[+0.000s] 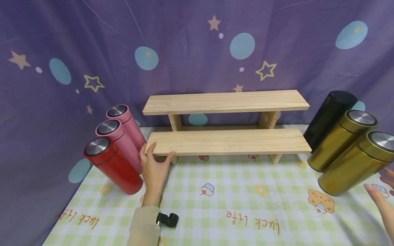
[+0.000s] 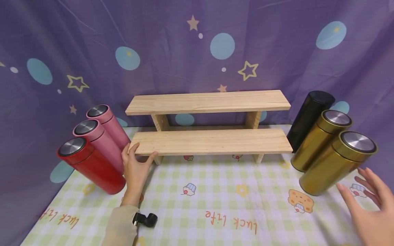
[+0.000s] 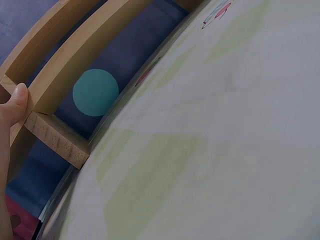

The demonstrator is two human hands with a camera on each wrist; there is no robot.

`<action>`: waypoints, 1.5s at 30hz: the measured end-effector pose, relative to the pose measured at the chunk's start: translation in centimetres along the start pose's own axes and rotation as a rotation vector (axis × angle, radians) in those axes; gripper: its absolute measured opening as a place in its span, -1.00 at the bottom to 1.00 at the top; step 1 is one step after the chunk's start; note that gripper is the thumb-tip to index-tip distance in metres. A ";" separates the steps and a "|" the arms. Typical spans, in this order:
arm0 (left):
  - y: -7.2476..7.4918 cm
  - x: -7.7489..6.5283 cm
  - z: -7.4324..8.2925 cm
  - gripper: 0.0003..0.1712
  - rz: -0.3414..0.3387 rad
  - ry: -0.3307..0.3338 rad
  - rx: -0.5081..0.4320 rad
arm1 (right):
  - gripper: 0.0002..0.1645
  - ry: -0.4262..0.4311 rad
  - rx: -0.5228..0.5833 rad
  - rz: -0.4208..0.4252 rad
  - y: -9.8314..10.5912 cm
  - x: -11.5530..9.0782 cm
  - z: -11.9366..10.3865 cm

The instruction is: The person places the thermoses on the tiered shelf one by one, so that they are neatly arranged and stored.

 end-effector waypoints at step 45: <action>-0.1 0.0 0.0 -0.05 -0.018 -0.001 -0.022 | -0.01 -0.240 0.065 0.016 -3.2 2.4 0.2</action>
Point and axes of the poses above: each hand's wrist, its own x-axis towards the middle knuckle, its own y-axis out of the back of the hand, z = x × y, the point moved 8 cm from there along x, towards the middle knuckle, and after that the axes turned 1 degree about y, right-handed, at the moved point
